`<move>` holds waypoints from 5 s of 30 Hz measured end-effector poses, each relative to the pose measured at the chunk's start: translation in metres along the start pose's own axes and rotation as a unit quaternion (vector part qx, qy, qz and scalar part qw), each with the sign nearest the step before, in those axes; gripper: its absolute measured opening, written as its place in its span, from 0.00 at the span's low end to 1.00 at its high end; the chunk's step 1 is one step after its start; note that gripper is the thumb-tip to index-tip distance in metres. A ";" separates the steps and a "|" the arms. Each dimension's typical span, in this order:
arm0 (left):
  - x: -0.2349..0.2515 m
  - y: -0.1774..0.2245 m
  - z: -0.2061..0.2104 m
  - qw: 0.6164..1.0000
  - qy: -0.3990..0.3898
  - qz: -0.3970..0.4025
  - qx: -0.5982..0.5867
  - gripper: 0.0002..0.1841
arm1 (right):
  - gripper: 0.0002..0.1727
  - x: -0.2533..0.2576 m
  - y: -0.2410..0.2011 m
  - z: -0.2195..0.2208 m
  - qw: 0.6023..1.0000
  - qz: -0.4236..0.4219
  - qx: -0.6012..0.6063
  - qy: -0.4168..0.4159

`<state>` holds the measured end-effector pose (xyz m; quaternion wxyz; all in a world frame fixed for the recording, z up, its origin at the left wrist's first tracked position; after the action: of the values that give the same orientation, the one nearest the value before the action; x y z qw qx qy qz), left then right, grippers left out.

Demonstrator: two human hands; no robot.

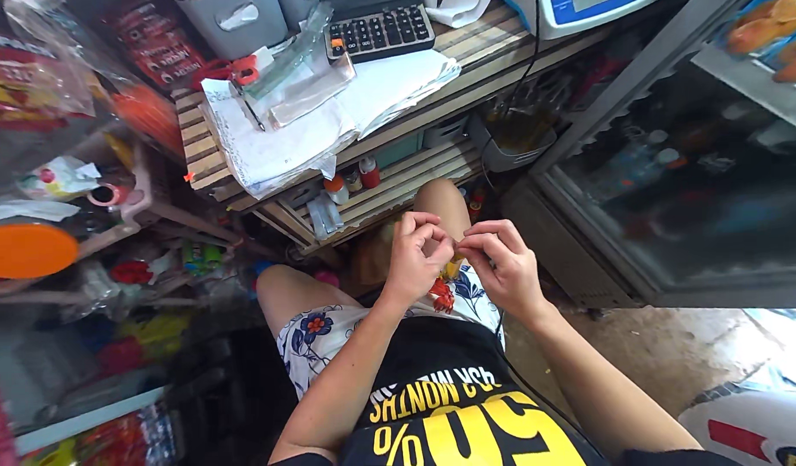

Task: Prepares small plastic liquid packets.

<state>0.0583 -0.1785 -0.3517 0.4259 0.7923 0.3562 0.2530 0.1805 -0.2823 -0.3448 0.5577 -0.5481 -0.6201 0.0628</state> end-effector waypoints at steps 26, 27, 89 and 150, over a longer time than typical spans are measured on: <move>-0.007 0.009 0.005 0.983 0.047 0.136 0.114 0.06 | 0.04 0.014 -0.010 -0.003 0.988 -0.122 -0.078 0.044; -0.007 0.009 0.005 0.982 0.046 0.140 0.118 0.06 | 0.04 0.013 -0.011 -0.003 0.987 -0.129 -0.078 0.048; 0.083 -0.059 -0.006 0.998 -0.012 0.041 0.037 0.17 | 0.30 0.108 0.361 -0.150 0.896 0.385 -0.138 0.176; 0.248 0.051 -0.244 0.883 -0.027 0.109 0.457 0.08 | 0.21 0.286 0.008 0.073 0.984 0.002 0.067 -0.163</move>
<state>0.0573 0.1158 -0.1595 -0.0041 0.9392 0.3324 0.0860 0.1935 -0.0256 -0.1993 0.4842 -0.4932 -0.6961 0.1942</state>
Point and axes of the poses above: each hand's wrist, its own x-axis towards the middle knuckle, its own z-axis out of the palm, y = z × x, the point moved 6 cm from there along x, towards the middle knuckle, and after that the axes turned 11 degrees about x, right-handed, at the moved point
